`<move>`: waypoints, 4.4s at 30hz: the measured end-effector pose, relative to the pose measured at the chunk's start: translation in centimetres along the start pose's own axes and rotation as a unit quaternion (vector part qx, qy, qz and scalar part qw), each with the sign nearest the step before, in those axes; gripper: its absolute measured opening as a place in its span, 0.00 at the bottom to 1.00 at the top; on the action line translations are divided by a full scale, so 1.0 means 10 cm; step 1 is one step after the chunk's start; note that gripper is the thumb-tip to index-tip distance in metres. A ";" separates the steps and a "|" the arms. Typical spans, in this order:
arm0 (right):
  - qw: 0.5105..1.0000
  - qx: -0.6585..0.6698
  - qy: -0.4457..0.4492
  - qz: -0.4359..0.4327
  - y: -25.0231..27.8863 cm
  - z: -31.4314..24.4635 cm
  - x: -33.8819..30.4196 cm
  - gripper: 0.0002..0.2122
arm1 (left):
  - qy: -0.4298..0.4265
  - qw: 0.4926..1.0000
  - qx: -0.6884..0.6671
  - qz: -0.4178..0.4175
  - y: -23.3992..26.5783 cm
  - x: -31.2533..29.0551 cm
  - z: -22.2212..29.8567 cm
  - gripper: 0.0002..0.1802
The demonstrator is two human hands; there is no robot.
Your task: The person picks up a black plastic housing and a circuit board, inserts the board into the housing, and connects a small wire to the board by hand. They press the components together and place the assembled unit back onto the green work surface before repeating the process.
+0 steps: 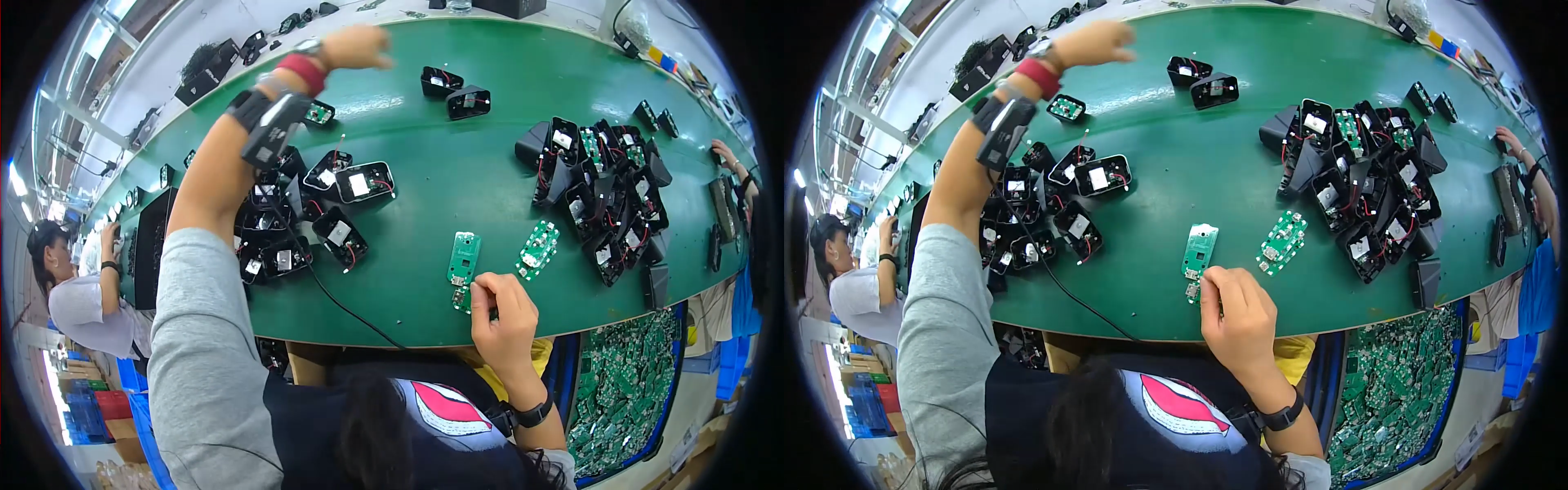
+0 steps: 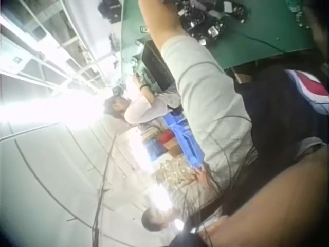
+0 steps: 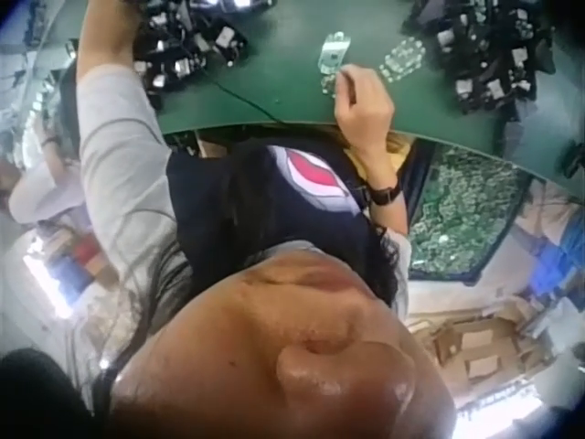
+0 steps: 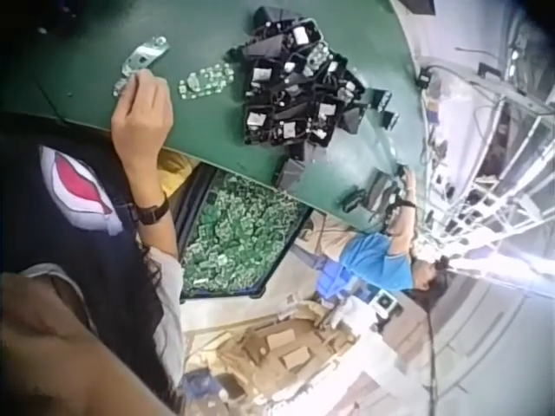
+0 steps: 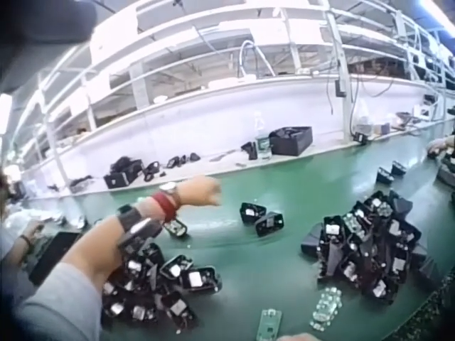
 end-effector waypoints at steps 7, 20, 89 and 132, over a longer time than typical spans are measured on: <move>1.000 -0.010 0.008 0.004 0.02 0.00 -0.01 0.05 | -0.047 0.999 0.009 0.004 -0.28 0.64 1.53 0.20; 0.999 -0.017 0.008 0.028 0.05 -0.01 -0.02 0.06 | -0.002 0.987 -0.125 0.098 -0.23 1.13 0.81 0.39; 0.931 0.242 -0.271 -0.036 -0.29 -0.14 0.33 0.05 | 0.046 0.784 -0.559 0.266 0.09 -1.90 2.52 0.09; 0.990 0.101 -0.054 -0.083 -0.39 -0.23 0.36 0.09 | 0.072 0.555 -0.829 -0.001 -0.19 -1.76 2.71 0.46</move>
Point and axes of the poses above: each hand's wrist, its own x-axis towards the middle knuckle, its own y-axis out of the back of the hand, z = x × y, the point moved 8 cm from there along x, towards the middle knuckle, and after that the axes turned 5 degrees about z, right-handed, at the moved point
